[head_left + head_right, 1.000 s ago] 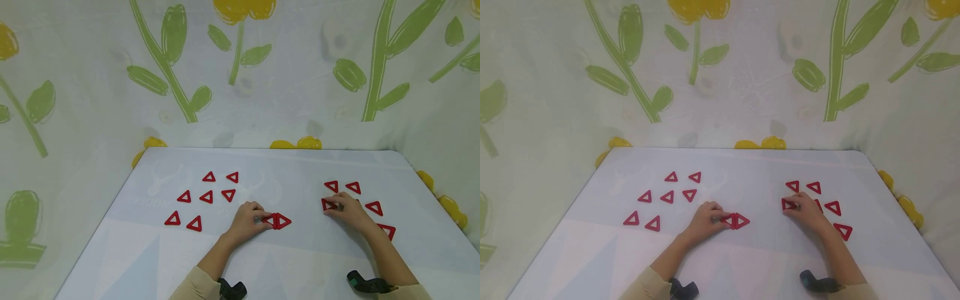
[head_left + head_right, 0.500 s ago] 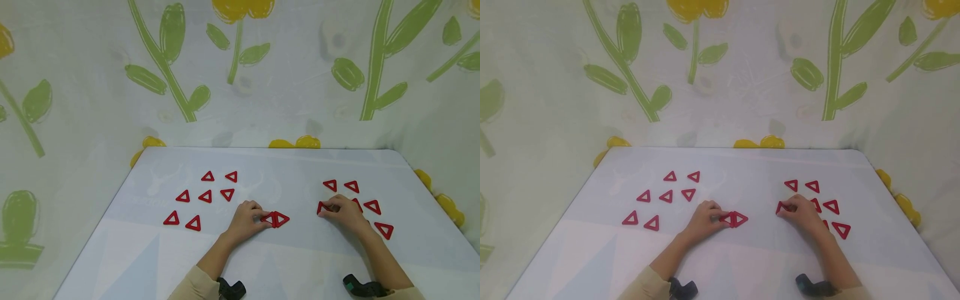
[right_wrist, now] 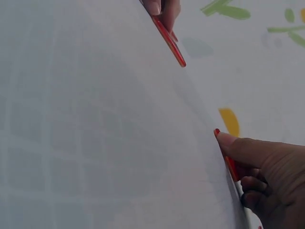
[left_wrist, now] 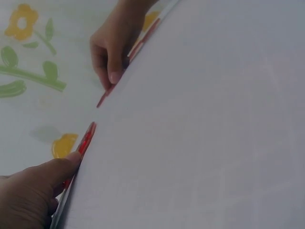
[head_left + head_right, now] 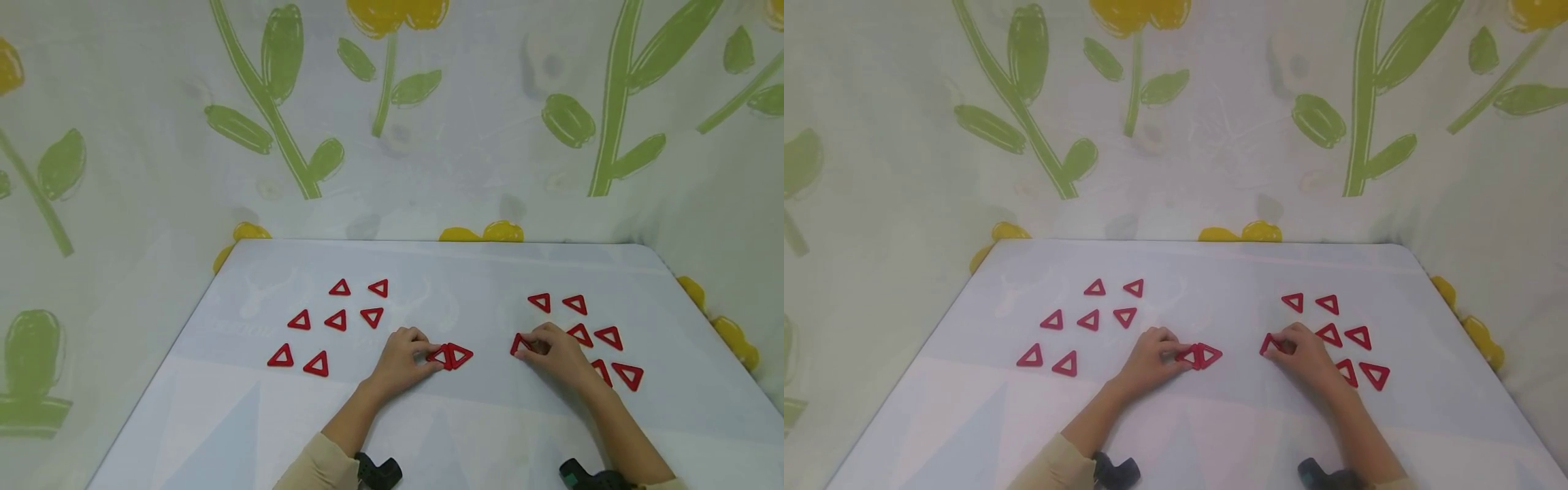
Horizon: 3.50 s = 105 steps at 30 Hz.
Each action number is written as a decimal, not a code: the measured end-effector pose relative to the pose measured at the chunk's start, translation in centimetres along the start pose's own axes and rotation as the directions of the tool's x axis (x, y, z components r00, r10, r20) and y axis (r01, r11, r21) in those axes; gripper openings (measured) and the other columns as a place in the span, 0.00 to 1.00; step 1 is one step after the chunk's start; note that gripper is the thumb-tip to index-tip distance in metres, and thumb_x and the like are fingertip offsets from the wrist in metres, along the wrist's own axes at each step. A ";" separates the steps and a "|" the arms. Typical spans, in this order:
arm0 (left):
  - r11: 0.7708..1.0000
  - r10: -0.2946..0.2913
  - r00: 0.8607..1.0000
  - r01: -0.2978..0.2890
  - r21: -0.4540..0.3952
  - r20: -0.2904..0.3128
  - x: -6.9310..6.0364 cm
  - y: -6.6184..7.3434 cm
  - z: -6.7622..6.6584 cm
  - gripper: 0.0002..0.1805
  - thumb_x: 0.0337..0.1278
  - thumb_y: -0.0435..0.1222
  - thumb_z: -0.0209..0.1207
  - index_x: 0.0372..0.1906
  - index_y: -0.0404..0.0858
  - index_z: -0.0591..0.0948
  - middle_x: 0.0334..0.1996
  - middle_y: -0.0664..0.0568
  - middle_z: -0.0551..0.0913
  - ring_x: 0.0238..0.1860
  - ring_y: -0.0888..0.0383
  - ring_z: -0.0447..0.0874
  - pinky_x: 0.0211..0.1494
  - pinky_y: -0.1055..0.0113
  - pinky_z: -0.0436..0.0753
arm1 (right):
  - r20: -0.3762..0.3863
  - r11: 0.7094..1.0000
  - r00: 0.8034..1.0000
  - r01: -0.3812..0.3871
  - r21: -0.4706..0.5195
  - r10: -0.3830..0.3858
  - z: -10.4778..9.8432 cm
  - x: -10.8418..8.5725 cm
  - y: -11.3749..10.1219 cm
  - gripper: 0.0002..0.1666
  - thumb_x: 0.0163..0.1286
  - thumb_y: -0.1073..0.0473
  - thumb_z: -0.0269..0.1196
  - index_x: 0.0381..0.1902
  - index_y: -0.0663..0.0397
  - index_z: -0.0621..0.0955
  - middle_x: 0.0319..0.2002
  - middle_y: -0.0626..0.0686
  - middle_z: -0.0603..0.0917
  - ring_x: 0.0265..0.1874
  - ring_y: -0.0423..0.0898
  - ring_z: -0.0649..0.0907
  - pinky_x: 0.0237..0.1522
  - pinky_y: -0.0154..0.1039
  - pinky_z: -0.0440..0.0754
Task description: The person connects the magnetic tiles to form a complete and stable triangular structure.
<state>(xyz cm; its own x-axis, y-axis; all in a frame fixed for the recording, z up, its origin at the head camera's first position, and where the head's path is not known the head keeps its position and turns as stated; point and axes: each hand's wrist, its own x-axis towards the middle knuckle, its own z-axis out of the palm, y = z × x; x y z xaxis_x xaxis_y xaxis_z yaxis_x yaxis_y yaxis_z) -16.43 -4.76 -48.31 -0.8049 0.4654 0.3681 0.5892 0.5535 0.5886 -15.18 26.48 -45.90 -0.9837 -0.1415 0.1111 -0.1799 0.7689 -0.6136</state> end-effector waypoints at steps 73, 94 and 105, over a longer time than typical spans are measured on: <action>0.997 -0.011 0.997 0.017 0.081 -0.073 0.4 0.6 0.5 0.14 0.45 0.43 0.71 0.39 0.43 0.88 0.32 0.55 0.77 0.36 0.61 0.72 0.40 0.67 0.71 | -0.336 0.959 0.903 0.216 -0.182 -0.267 7.6 -1.6 -5.3 0.22 0.40 0.53 0.79 0.35 0.55 0.86 0.31 0.46 0.80 0.31 0.40 0.75 0.30 0.36 0.76; 0.998 -0.042 0.999 0.043 0.037 -0.026 0.1 0.4 0.3 0.14 0.47 0.42 0.69 0.41 0.44 0.87 0.34 0.56 0.76 0.37 0.62 0.71 0.42 0.69 0.71 | -0.174 0.990 0.974 0.143 -0.006 -0.142 5.1 -1.2 -4.7 0.16 0.48 0.59 0.75 0.37 0.54 0.86 0.35 0.46 0.80 0.37 0.42 0.76 0.35 0.33 0.79; 0.999 -0.030 0.999 0.031 0.019 -0.037 0.1 0.2 0.4 0.14 0.47 0.41 0.70 0.41 0.43 0.87 0.34 0.55 0.77 0.37 0.62 0.70 0.42 0.69 0.70 | -0.229 0.944 0.916 0.314 -0.099 -0.328 2.5 0.4 -2.0 0.23 0.40 0.62 0.78 0.39 0.58 0.86 0.36 0.50 0.81 0.39 0.45 0.74 0.34 0.36 0.78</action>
<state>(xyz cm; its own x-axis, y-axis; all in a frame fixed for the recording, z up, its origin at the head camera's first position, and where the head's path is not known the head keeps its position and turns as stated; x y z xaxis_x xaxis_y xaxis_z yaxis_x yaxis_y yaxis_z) -16.39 -4.31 -48.39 -0.8243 0.4224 0.3771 0.5655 0.5806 0.5858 -15.16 23.34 -46.53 -0.8426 -0.2390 0.4826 -0.4785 0.7435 -0.4672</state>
